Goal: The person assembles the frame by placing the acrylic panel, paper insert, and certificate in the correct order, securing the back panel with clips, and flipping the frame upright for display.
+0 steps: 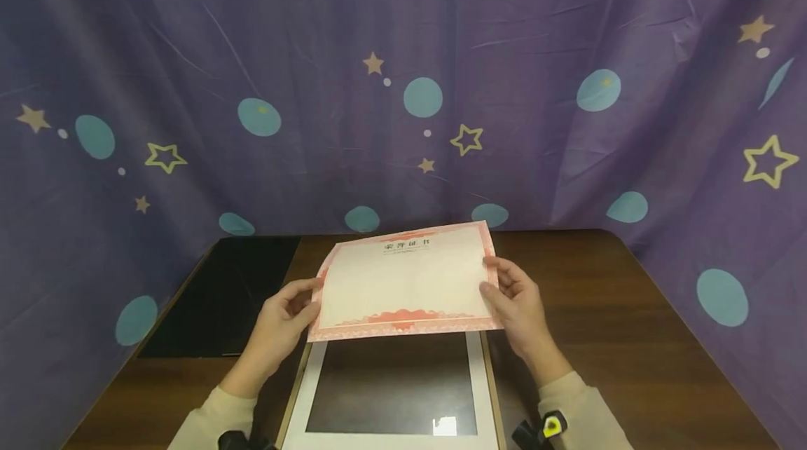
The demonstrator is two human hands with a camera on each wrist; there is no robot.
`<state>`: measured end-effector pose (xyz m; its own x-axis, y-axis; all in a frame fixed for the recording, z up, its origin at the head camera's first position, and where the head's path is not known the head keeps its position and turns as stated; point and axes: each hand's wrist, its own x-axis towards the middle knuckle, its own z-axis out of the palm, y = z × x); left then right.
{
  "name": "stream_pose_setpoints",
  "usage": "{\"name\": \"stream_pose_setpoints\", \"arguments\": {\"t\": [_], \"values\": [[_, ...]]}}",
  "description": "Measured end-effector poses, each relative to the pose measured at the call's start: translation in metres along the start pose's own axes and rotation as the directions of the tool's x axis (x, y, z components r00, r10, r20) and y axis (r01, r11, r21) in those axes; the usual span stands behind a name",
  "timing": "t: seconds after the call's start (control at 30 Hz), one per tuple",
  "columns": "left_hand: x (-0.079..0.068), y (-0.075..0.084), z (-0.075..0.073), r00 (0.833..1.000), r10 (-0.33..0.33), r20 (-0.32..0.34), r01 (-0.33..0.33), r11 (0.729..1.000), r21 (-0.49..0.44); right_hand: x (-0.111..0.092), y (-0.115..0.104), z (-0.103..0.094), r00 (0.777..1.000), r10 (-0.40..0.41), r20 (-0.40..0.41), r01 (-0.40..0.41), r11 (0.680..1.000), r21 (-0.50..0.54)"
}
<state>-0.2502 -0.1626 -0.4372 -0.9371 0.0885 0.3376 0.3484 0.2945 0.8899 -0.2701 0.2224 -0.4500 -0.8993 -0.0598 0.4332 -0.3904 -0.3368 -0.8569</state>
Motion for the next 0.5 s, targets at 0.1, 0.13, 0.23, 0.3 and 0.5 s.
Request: {"name": "stream_pose_setpoints", "arguments": {"t": [0.1, 0.13, 0.23, 0.3, 0.5], "values": [[0.001, -0.003, 0.003, 1.0, 0.0, -0.009, 0.001, 0.999, 0.05, 0.001, -0.008, 0.003, 0.998, 0.005, 0.058, -0.01, 0.995, 0.094], [0.001, -0.004, 0.004, 1.0, -0.001, -0.011, 0.002, 0.997, 0.073, 0.001, -0.011, 0.005, 0.998, 0.009, 0.066, -0.017, 0.992, 0.124], [0.001, -0.008, 0.006, 1.0, -0.004, -0.008, 0.005, 0.991, 0.135, 0.0, -0.021, 0.014, 0.996, 0.039, 0.078, -0.054, 0.978, 0.202], [0.001, -0.009, 0.008, 1.0, 0.006, -0.011, -0.004, 0.985, 0.171, -0.002, -0.028, 0.022, 0.995, 0.059, 0.079, -0.076, 0.967, 0.243], [0.0, -0.009, 0.01, 0.999, 0.025, -0.038, -0.016, 0.974, 0.225, -0.006, -0.048, 0.055, 1.0, -0.022, -0.021, 0.027, 0.951, 0.307]]}}
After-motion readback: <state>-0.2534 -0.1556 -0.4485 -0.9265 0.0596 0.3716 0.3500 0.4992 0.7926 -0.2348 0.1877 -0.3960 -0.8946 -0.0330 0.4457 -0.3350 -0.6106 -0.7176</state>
